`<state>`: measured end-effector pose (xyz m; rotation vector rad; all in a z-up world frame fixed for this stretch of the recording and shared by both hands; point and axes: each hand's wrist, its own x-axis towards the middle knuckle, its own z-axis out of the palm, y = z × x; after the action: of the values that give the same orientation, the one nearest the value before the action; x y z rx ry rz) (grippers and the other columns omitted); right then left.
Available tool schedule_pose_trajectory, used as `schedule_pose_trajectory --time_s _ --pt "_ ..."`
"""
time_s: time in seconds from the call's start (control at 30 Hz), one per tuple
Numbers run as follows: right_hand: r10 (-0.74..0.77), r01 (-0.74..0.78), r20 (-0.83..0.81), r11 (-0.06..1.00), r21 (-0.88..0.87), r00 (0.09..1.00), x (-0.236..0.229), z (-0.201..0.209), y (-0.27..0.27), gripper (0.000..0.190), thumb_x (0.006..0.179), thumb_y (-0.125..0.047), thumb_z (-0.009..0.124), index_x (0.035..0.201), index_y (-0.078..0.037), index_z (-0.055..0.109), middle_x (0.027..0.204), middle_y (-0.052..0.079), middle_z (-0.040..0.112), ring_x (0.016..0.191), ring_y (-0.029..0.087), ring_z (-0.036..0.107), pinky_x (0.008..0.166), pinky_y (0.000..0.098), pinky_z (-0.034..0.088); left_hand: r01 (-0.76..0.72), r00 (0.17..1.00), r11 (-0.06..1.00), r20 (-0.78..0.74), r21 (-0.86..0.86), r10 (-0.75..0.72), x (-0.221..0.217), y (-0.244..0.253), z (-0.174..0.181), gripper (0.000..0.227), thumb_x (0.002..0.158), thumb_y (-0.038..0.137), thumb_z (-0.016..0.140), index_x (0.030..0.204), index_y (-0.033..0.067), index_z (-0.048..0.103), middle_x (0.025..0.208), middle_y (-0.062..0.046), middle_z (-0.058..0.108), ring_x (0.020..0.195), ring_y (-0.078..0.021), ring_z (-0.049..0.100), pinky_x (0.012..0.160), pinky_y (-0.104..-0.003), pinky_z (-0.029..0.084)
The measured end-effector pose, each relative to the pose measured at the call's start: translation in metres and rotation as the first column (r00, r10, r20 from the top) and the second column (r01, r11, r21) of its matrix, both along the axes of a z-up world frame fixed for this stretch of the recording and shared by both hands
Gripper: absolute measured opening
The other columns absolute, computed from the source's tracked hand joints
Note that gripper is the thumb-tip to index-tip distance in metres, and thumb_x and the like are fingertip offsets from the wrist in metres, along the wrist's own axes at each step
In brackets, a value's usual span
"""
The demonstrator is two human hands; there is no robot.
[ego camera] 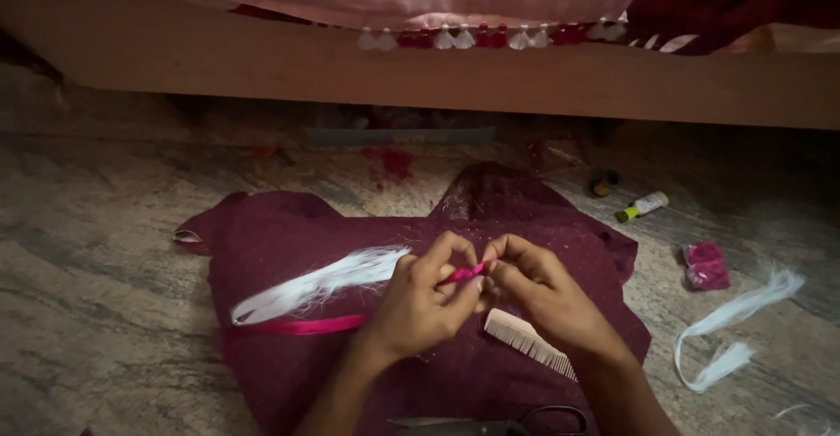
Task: The person is preparing pink and white fiber tassels and attaching them to the edge of a pink saree.
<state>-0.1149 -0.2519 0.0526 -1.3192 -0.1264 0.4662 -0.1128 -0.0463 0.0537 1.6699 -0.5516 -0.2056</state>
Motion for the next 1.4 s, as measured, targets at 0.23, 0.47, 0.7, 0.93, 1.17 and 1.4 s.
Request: schedule_pose_trajectory --time_s 0.23,0.47,0.7,0.93,1.17,1.4 --pt "-0.092 0.109 0.135 0.985 -0.131 0.987 -0.006 0.009 0.016 0.013 0.102 -0.008 0.053 0.105 0.001 0.061 0.101 0.012 0.070 0.088 0.018 0.072 0.080 0.0348 0.066 -0.200 0.951 0.922 -0.291 -0.333 0.101 0.002 -0.005 -0.024 0.008 0.100 0.001 0.060 0.101 -0.0034 0.067 0.083 -0.012 0.074 0.064 -0.0069 0.066 0.054 -0.017 0.051" --pt "-0.091 0.190 0.388 0.956 -0.225 0.917 -0.006 0.017 0.032 0.028 0.088 -0.001 0.071 0.116 0.002 0.072 0.102 0.014 0.079 0.093 0.018 0.078 0.082 0.0281 0.066 -0.299 0.832 0.860 -0.554 -0.413 0.024 -0.003 -0.001 -0.021 0.010 0.096 0.009 0.063 0.097 0.0001 0.066 0.080 -0.004 0.071 0.048 0.0001 0.041 0.040 -0.015 0.030" --pt "-0.213 0.513 0.632 0.789 -0.338 0.745 -0.009 -0.027 0.031 0.012 0.088 0.001 0.072 0.096 -0.002 0.081 0.088 0.010 0.081 0.063 0.016 0.069 0.054 0.0251 0.054 -0.413 0.783 0.755 -0.622 -0.508 0.010 -0.004 -0.010 -0.030 0.015 0.100 0.013 0.066 0.103 0.0014 0.057 0.074 -0.001 0.062 0.049 -0.0025 0.042 0.041 -0.019 0.032" --pt "-0.241 0.285 0.273 0.949 -0.134 0.931 -0.008 0.004 0.031 0.011 0.091 -0.003 0.067 0.099 -0.002 0.075 0.093 0.010 0.075 0.074 0.015 0.068 0.065 0.0275 0.060 -0.222 0.975 0.954 -0.049 -0.199 0.217 -0.005 -0.005 -0.007 0.018 0.102 0.014 0.061 0.113 0.0018 0.053 0.070 -0.004 0.073 0.047 -0.0042 0.057 0.036 -0.017 0.037" --pt "-0.105 0.105 0.011 0.994 -0.042 0.994 0.007 -0.007 0.017 0.010 0.091 -0.001 0.064 0.096 0.003 0.072 0.087 0.014 0.075 0.076 0.019 0.073 0.074 0.0338 0.065 -0.198 0.972 0.979 0.116 -0.056 0.203 -0.001 0.004 -0.014 0.011 0.105 0.016 0.060 0.106 0.0048 0.059 0.075 -0.004 0.073 0.064 -0.0041 0.073 0.051 -0.021 0.057" --pt "-0.021 0.024 -0.068 0.999 0.046 0.997 0.004 0.005 0.020 0.008 0.091 0.001 0.061 0.094 0.002 0.069 0.086 0.012 0.073 0.074 0.017 0.071 0.068 0.0324 0.061 -0.020 0.998 1.000 0.064 0.012 0.020 0.000 0.008 -0.002 0.038 0.085 0.029 0.084 0.096 0.0099 0.053 0.070 0.000 0.066 0.057 -0.0037 0.063 0.048 -0.019 0.053"
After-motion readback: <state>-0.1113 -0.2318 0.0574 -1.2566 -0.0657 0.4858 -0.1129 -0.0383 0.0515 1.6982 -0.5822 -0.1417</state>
